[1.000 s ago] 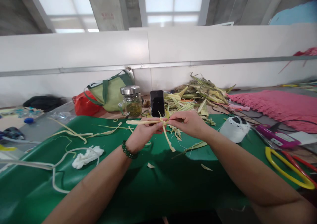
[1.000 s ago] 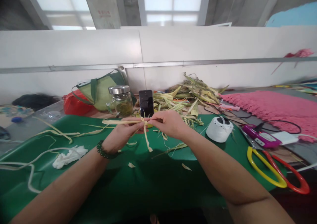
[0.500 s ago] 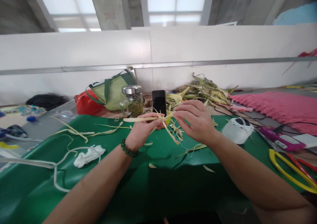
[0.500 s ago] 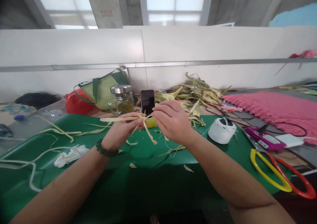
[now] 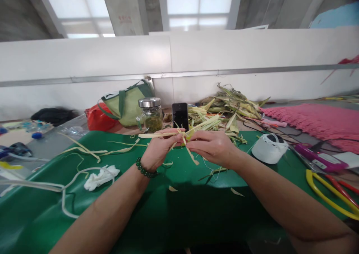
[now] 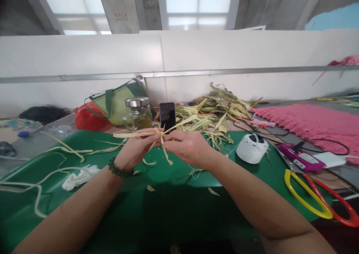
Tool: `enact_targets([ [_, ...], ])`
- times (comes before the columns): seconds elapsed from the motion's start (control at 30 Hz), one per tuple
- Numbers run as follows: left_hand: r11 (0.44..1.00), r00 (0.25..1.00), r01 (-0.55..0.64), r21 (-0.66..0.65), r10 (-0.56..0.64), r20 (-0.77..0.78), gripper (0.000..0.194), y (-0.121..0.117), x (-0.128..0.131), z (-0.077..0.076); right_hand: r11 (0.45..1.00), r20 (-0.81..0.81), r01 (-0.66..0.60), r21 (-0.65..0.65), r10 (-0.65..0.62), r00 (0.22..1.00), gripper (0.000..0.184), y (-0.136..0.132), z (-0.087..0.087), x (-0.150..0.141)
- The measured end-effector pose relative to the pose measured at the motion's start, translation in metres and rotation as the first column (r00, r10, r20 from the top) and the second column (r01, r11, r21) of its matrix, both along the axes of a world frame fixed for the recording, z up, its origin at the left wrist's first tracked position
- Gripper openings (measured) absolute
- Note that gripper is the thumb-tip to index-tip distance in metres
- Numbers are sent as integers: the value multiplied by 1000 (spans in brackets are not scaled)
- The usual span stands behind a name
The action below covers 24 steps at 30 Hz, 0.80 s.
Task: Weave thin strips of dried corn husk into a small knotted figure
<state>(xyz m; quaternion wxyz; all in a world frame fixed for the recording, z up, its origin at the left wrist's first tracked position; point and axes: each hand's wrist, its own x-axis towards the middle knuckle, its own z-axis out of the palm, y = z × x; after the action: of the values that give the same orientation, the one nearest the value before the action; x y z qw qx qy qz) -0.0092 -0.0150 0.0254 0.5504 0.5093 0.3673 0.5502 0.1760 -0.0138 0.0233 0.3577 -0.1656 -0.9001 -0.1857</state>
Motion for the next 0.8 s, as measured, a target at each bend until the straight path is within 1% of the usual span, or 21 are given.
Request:
enact_targets([
  [0.17,1000,1000,8,7,-8,-14,21,-2,0,3,1000,-1,5,25,-5,1000,21,3,-3,0],
  [0.37,1000,1000,-10,-17,10,-3,23,-3,-1,2,1000,1,6,7,-6,1000,22,6,-5,1],
  [0.47,1000,1000,-3,-30,3,7,23,-3,-1,2,999,18,16,28,-17,1000,24,5,-5,1],
  [0.6,1000,999,7,6,-6,-40,21,-3,1,4,998,2,-24,52,24,1000,19,2,-4,-1],
  [0.63,1000,998,-2,19,3,-63,21,-4,1,4,998,-17,-49,31,50,999,17,1,-4,-3],
  [0.7,998,992,-29,55,35,-119,22,-5,2,4,989,-83,-142,-52,138,987,15,-1,-5,-6],
  [0.77,991,982,-62,118,82,-171,23,-7,2,3,952,-198,-249,-176,214,957,14,-2,-6,-11],
  [0.8,985,976,-75,155,105,-192,23,-7,3,2,924,-276,-290,-250,219,936,13,-3,-7,-13],
])
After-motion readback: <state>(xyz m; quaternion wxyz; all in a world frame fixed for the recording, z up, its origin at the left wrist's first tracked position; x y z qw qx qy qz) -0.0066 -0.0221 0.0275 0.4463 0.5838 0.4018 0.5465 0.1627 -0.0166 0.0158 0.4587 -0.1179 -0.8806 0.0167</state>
